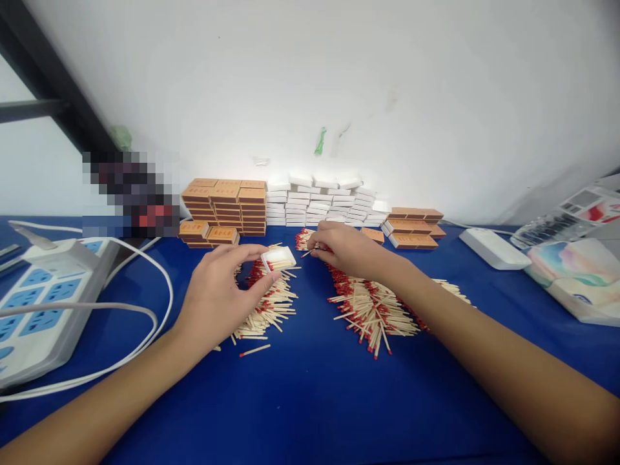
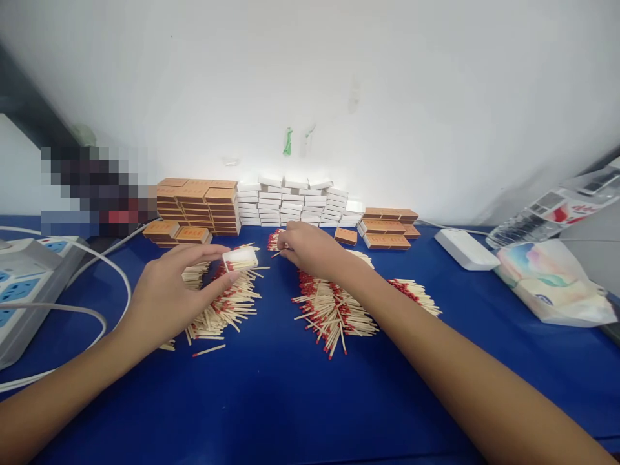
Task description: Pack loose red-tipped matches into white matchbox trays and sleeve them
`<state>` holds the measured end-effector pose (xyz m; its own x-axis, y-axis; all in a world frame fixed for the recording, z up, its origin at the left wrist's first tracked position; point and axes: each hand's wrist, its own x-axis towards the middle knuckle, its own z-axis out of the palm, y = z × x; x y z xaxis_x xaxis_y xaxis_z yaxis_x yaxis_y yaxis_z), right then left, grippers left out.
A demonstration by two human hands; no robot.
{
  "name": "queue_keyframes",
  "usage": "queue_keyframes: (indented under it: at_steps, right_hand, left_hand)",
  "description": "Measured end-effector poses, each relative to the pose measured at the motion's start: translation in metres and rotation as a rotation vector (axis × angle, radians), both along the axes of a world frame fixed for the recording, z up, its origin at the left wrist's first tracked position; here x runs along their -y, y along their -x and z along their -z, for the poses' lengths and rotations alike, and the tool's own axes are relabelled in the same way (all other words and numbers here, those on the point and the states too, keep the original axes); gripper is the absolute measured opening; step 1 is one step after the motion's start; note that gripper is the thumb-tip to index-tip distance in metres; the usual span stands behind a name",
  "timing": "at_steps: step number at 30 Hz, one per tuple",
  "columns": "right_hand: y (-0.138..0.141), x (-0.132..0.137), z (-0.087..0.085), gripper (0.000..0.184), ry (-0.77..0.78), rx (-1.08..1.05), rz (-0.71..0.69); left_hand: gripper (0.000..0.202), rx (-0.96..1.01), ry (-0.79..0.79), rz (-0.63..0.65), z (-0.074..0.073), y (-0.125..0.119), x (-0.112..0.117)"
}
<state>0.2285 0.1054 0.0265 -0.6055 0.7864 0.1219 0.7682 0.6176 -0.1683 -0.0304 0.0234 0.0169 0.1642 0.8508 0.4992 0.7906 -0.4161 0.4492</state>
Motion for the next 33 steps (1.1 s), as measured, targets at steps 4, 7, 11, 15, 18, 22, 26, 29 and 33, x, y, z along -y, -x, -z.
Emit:
queue_keyframes:
  at_steps: [4, 7, 11, 15, 18, 22, 26, 29, 33]
  right_hand:
    - [0.001, -0.002, 0.006, 0.012, 0.007, 0.014, 0.006]
    - [0.003, -0.001, 0.007, 0.010, 0.012, -0.002, 0.007]
    - [0.004, 0.000, 0.009, 0.011, 0.020, -0.007, 0.006]
    - [0.005, 0.001, 0.007, 0.010, 0.057, -0.011, 0.013]
    - [0.006, 0.003, 0.005, 0.006, 0.073, -0.018, 0.030]
    - [0.006, 0.004, 0.005, 0.011, 0.077, -0.016, -0.001]
    - [0.005, 0.004, 0.006, 0.016, 0.078, 0.025, -0.017]
    - [0.005, 0.005, 0.002, 0.018, 0.061, 0.026, -0.019]
    - [0.009, 0.013, -0.009, 0.016, 0.056, -0.038, -0.020]
  left_hand:
    - [0.034, -0.006, -0.007, 0.013, 0.000, 0.000, 0.000]
    - [0.033, -0.014, -0.005, 0.013, 0.000, 0.000, 0.001]
    - [0.033, -0.018, -0.003, 0.012, 0.000, 0.000, 0.001]
    - [0.034, -0.013, -0.008, 0.024, 0.001, 0.000, 0.001]
    - [0.034, -0.006, -0.007, 0.024, 0.000, 0.000, 0.001]
    - [0.034, -0.006, -0.012, 0.022, 0.000, 0.000, 0.000]
    - [0.034, -0.015, -0.016, 0.025, 0.001, 0.000, 0.000]
    - [0.034, -0.018, -0.014, 0.016, 0.002, 0.000, 0.000]
    - [0.034, -0.011, -0.016, 0.025, 0.002, 0.001, -0.001]
